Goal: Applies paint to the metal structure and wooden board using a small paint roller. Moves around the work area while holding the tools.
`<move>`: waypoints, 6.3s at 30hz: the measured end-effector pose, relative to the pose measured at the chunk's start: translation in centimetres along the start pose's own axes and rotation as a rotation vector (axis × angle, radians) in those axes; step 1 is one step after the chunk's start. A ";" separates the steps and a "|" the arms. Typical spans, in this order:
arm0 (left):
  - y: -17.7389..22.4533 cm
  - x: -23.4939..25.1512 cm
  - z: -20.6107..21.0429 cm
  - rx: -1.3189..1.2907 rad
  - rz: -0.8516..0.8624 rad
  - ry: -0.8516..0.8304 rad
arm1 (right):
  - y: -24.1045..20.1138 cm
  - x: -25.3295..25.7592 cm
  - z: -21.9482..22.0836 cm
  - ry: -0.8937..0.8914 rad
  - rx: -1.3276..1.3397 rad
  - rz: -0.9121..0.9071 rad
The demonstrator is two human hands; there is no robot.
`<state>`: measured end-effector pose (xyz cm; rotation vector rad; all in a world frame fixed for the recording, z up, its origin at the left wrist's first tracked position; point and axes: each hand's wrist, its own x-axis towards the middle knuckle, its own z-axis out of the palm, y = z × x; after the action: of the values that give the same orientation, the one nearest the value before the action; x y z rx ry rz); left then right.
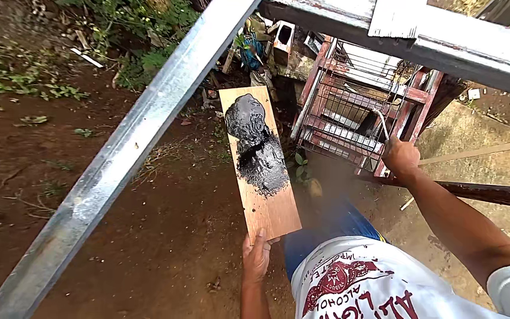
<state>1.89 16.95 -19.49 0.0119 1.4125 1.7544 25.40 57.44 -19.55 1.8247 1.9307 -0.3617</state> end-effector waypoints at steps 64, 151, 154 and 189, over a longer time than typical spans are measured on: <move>2.3 -0.4 -3.0 0.037 -0.010 -0.063 | 9.9 -18.5 13.4 0.241 1.022 0.090; 3.0 -5.3 -1.0 0.190 -0.124 -0.082 | 7.9 -14.5 18.6 -0.581 2.127 0.598; 3.0 -5.1 -0.8 0.190 -0.123 -0.098 | 8.8 -14.8 16.7 -0.545 1.895 0.567; 1.7 -6.4 0.4 0.171 -0.091 -0.072 | 11.8 -9.4 9.9 -0.437 0.647 -0.026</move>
<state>5.08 13.35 -14.93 0.0996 1.4832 1.5405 38.65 45.47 -22.06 1.8614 1.6275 -1.3978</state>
